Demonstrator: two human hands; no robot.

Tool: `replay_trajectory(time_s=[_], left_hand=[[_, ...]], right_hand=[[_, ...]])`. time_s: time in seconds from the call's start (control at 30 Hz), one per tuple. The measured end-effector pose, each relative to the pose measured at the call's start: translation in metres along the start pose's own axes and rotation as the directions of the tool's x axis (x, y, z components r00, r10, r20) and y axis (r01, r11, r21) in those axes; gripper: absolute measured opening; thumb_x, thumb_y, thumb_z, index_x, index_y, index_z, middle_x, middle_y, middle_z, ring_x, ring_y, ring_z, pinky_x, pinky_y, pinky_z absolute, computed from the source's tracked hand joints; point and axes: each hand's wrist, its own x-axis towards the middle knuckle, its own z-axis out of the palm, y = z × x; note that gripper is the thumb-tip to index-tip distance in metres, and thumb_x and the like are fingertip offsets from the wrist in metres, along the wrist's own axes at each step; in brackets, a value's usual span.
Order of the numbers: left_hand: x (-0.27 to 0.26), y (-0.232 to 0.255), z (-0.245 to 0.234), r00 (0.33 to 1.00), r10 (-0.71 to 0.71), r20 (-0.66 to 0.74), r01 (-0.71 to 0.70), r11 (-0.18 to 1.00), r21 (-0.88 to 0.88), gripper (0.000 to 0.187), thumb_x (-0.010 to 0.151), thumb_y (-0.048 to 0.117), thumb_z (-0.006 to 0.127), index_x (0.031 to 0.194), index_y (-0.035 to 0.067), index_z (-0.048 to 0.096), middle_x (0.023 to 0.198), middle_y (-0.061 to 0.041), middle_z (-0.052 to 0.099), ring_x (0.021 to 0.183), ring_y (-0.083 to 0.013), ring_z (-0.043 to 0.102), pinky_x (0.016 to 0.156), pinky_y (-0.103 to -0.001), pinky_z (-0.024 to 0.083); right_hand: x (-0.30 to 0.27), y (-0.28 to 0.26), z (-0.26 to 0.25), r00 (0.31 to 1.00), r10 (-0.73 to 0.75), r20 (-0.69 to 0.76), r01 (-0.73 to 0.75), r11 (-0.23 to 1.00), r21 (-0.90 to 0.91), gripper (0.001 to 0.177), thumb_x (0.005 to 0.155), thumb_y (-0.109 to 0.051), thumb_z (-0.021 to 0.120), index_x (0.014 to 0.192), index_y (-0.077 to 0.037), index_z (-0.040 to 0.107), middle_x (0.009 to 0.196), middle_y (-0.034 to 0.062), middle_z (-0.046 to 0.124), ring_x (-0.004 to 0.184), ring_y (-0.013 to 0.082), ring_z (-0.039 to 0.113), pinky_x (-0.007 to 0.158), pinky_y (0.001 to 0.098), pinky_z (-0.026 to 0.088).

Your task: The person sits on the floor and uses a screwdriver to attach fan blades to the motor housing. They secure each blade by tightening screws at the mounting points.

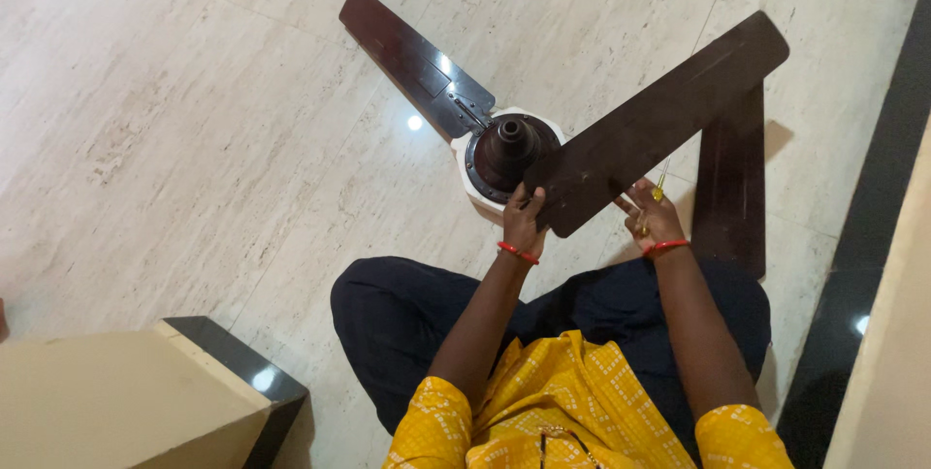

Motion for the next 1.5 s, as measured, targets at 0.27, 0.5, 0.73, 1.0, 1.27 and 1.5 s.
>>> replay_trajectory(time_s=[0.27, 0.5, 0.73, 1.0, 1.27, 1.5], left_hand=[[0.024, 0.027, 0.022, 0.938, -0.159, 0.309, 0.022, 0.915, 0.402, 0.05, 0.109, 0.031, 0.068, 0.147, 0.0, 0.059, 0.136, -0.009, 0.063, 0.124, -0.0213, 0.056, 0.104, -0.035, 0.046], [0.067, 0.124, 0.059, 0.721, 0.282, 0.633, -0.559, -0.302, 0.772, 0.078, 0.076, 0.033, 0.082, 0.145, 0.01, 0.053, 0.15, -0.024, 0.052, 0.131, -0.0415, 0.052, 0.11, -0.05, 0.044], [0.084, 0.202, 0.065, 0.96, 0.229, 0.159, 0.013, -0.605, 0.796, 0.064, 0.095, 0.016, 0.055, 0.157, 0.023, 0.04, 0.152, -0.011, 0.051, 0.14, -0.0298, 0.043, 0.11, -0.06, 0.038], [0.075, 0.213, 0.124, 0.939, 0.104, 0.327, -0.175, -0.675, 0.717, 0.044, 0.107, 0.028, 0.045, 0.15, 0.037, 0.048, 0.16, 0.003, 0.046, 0.152, -0.0236, 0.036, 0.116, -0.066, 0.03], [0.067, 0.244, 0.158, 0.997, 0.02, 0.078, -0.056, -0.524, 0.85, 0.033, 0.105, 0.043, 0.047, 0.136, 0.043, 0.058, 0.168, 0.013, 0.027, 0.156, -0.0177, 0.022, 0.12, -0.07, 0.015], [0.058, 0.252, 0.171, 0.994, 0.043, 0.103, -0.068, -0.498, 0.864, 0.036, 0.105, 0.041, 0.047, 0.139, 0.042, 0.056, 0.169, 0.013, 0.023, 0.158, -0.0176, 0.018, 0.12, -0.072, 0.01]], right_hand=[[0.008, -0.005, -0.024, 0.982, -0.095, 0.164, 0.064, 0.98, 0.187, 0.03, 0.092, -0.01, 0.077, 0.121, -0.015, 0.068, 0.111, 0.0023, 0.074, 0.092, 0.0123, 0.075, 0.045, 0.0156, 0.045], [0.015, -0.011, -0.034, 0.983, -0.004, 0.181, -0.062, 0.933, 0.355, 0.014, 0.097, -0.01, 0.076, 0.11, -0.01, 0.07, 0.104, 0.0042, 0.076, 0.084, 0.0124, 0.072, 0.05, 0.0186, 0.049], [0.003, -0.013, -0.023, 0.991, -0.031, 0.128, 0.003, 0.978, 0.21, 0.022, 0.094, -0.008, 0.073, 0.115, -0.013, 0.069, 0.105, 0.0012, 0.073, 0.088, 0.0111, 0.073, 0.051, 0.0189, 0.05], [0.019, 0.002, -0.031, 0.993, 0.014, 0.121, -0.033, 0.988, 0.154, 0.022, 0.096, -0.011, 0.072, 0.117, -0.009, 0.068, 0.105, 0.0009, 0.072, 0.077, 0.0074, 0.067, 0.045, 0.0168, 0.044], [0.005, 0.008, -0.012, 0.998, 0.032, 0.048, -0.033, 0.999, 0.03, 0.027, 0.093, -0.012, 0.072, 0.119, -0.01, 0.064, 0.104, 0.0013, 0.07, 0.075, 0.0069, 0.067, 0.042, 0.0175, 0.042], [0.004, 0.006, -0.009, 0.996, 0.015, 0.085, -0.015, 1.0, 0.002, 0.028, 0.095, -0.012, 0.071, 0.123, -0.008, 0.065, 0.108, 0.0038, 0.07, 0.078, 0.0089, 0.066, 0.046, 0.0181, 0.044]])
